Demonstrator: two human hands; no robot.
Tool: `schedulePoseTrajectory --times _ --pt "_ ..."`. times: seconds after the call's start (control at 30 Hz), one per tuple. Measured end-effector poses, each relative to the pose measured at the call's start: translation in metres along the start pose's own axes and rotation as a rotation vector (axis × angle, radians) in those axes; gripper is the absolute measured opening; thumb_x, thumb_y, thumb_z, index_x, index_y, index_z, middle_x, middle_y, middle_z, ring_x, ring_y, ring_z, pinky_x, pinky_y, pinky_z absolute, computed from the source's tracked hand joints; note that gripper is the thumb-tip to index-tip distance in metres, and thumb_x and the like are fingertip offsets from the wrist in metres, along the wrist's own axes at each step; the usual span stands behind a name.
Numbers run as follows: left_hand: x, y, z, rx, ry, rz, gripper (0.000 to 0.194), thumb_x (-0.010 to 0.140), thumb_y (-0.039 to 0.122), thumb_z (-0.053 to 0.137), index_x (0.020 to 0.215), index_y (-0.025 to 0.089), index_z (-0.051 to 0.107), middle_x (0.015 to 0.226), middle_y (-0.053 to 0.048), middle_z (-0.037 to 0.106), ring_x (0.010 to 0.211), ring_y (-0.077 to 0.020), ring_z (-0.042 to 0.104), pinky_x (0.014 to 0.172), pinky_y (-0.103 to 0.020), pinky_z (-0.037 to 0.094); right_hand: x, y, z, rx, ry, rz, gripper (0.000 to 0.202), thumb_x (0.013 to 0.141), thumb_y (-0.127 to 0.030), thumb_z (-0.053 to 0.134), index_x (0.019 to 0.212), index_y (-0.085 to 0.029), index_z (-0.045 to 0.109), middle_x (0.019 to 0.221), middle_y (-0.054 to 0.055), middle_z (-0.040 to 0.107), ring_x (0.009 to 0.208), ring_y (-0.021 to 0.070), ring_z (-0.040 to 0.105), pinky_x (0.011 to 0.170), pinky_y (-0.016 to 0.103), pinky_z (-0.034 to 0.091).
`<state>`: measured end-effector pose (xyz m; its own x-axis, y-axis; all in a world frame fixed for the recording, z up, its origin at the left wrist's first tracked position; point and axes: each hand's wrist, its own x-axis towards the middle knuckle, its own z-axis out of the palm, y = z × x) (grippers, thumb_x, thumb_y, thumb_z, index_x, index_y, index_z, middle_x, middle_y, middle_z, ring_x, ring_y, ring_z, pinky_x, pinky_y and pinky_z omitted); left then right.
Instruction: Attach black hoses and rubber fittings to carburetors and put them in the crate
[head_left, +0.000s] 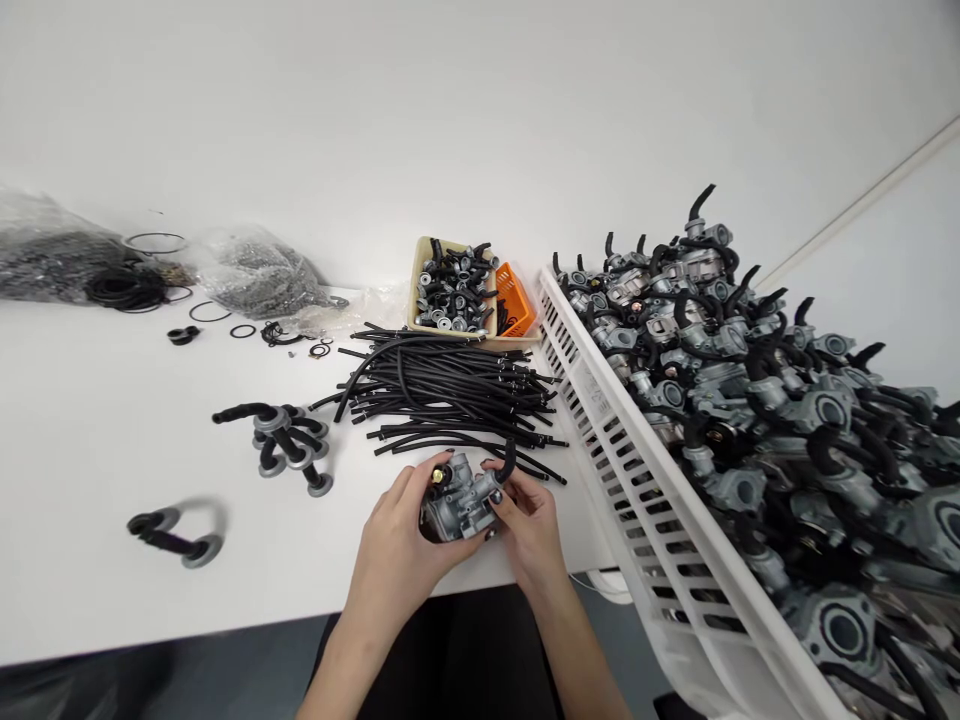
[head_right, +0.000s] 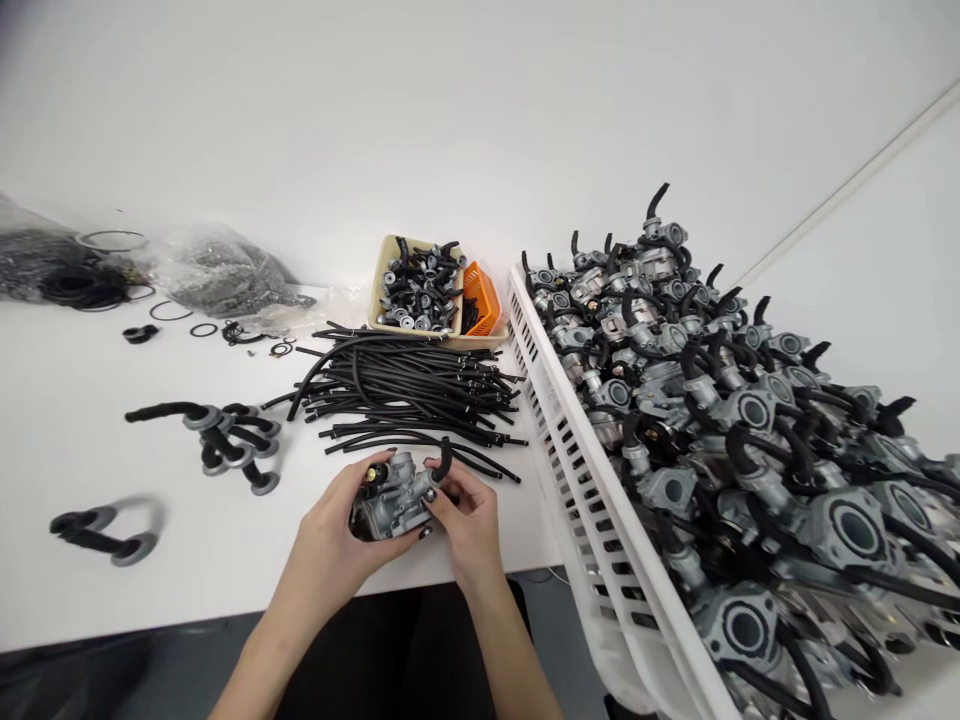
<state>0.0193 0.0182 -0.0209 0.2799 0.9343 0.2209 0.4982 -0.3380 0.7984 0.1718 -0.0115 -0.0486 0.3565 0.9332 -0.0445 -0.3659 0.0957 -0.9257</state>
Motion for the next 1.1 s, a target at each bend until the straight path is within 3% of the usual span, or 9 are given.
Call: schedulePoseTrajectory --times 0.27,0.5,0.7,0.93,1.1 --pt "0.001 0.001 -0.005 0.002 -0.061 -0.017 0.075 0.069 0.026 0.076 0.135 0.035 0.042 0.122 -0.003 0.061 0.109 -0.0257 0.062 0.090 -0.039 0.051 0.000 -0.002 0.001 -0.004 0.002 0.011 0.034 0.066 -0.036 0.085 0.097 -0.026 0.078 0.100 0.003 0.071 0.085 0.0185 0.060 0.077 0.029 0.048" --pt "-0.002 0.002 0.000 0.039 -0.034 -0.013 0.076 0.069 0.026 0.076 0.136 0.038 0.043 0.108 -0.001 0.061 0.095 -0.0252 0.063 0.081 -0.038 0.052 0.000 0.001 0.000 0.000 0.062 -0.006 0.030 0.060 -0.033 0.088 0.086 -0.024 0.076 0.098 0.004 0.071 0.086 0.0190 0.061 0.077 0.029 0.049" --pt "-0.004 0.001 0.003 0.149 -0.043 0.064 0.075 0.069 0.028 0.074 0.137 0.037 0.042 0.103 -0.002 0.060 0.091 -0.0256 0.062 0.077 -0.038 0.052 0.000 0.002 -0.001 0.013 0.051 -0.011 0.028 0.065 -0.033 0.086 0.088 -0.025 0.074 0.098 0.003 0.070 0.087 0.0176 0.062 0.077 0.027 0.050" --pt "-0.006 0.004 0.007 0.256 0.005 0.111 0.070 0.071 0.031 0.073 0.135 0.035 0.046 0.098 -0.003 0.059 0.084 -0.0254 0.061 0.077 -0.039 0.051 0.000 0.005 -0.004 -0.061 0.078 -0.028 0.022 0.070 -0.037 0.081 0.086 -0.024 0.077 0.111 0.008 0.068 0.102 0.0248 0.062 0.084 0.034 0.051" --pt "-0.006 0.003 0.007 0.198 0.013 0.061 0.069 0.071 0.034 0.074 0.133 0.034 0.046 0.103 -0.003 0.061 0.089 -0.0263 0.063 0.077 -0.039 0.052 0.000 0.000 0.000 -0.017 0.037 -0.022 0.020 0.070 -0.038 0.080 0.085 -0.025 0.077 0.104 0.006 0.069 0.094 0.0224 0.062 0.079 0.031 0.050"
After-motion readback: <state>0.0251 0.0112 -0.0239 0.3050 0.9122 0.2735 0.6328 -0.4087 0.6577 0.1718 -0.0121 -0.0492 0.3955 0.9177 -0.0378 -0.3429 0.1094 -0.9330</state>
